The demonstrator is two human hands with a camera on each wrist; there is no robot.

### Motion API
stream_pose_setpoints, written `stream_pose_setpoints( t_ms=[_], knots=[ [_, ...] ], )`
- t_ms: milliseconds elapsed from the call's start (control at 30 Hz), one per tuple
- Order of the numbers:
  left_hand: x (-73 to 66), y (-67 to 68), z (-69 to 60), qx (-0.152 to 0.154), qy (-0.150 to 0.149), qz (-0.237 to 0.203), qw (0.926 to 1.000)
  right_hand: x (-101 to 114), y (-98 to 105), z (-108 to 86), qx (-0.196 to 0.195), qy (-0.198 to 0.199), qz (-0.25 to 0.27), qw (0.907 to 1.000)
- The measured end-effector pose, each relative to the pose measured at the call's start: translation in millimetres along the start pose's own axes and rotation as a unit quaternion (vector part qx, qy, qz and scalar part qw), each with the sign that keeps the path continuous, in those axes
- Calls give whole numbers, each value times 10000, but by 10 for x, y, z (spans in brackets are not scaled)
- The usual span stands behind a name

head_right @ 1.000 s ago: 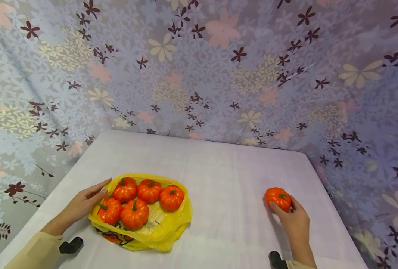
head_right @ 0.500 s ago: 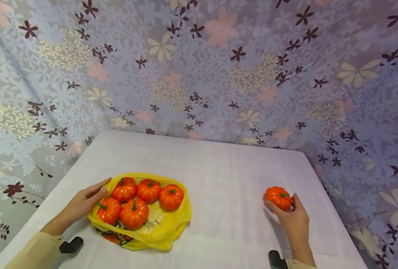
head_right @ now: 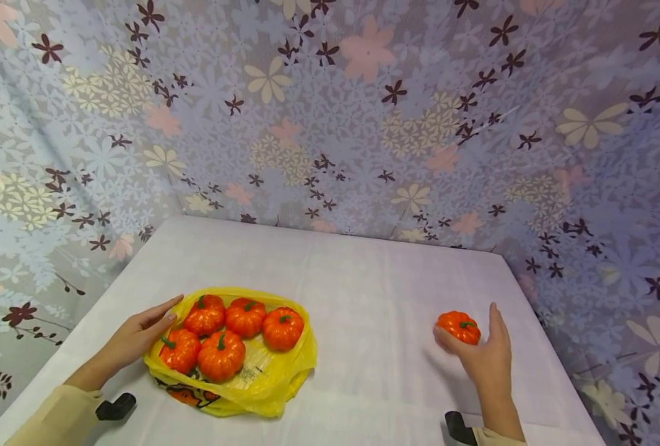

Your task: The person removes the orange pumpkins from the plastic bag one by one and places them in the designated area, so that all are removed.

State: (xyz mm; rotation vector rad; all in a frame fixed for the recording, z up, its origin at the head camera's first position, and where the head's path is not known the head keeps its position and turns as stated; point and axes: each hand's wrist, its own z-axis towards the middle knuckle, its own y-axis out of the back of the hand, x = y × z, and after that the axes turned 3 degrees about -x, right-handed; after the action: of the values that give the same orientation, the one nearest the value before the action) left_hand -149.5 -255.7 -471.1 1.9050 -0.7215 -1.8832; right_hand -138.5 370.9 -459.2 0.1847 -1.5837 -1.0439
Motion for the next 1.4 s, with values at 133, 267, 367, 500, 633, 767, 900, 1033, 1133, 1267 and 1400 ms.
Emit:
stream_pose_setpoints(
  t_ms=[133,267,367,500,633,767,900,1033,1133,1267,1400],
  knots=[
    [-4,11,11,-61,-71,18,10000,81,14,-31,-145,272,93,9995],
    [6,8,23,-59,-87,27,9999,166,11,-74,-321,526,185,9979],
    [26,0,22,-46,-44,20,10000,226,-8,-121,-494,756,398,9951],
    [45,-6,15,-59,-11,12,10000,319,-64,-192,-687,1064,815,9886],
    [39,-5,10,-64,6,30,10000,431,-128,-249,-735,1438,918,9826],
    [29,-7,14,-32,39,5,10000,532,-192,-299,-711,1881,885,9756],
    [31,-7,23,-38,62,22,10000,605,-250,-346,-422,1989,1113,9728],
    [45,-19,18,-79,32,2,10000,651,-334,-409,80,2054,1424,9682],
    [47,-22,16,-73,-6,-1,10000,666,-432,-458,338,2174,1523,9635],
    [28,-20,19,-58,-24,36,10000,692,-556,-523,539,2258,1524,9607],
    [12,-17,15,-48,1,53,10000,750,-661,-572,712,2316,1592,9570]
  ],
)
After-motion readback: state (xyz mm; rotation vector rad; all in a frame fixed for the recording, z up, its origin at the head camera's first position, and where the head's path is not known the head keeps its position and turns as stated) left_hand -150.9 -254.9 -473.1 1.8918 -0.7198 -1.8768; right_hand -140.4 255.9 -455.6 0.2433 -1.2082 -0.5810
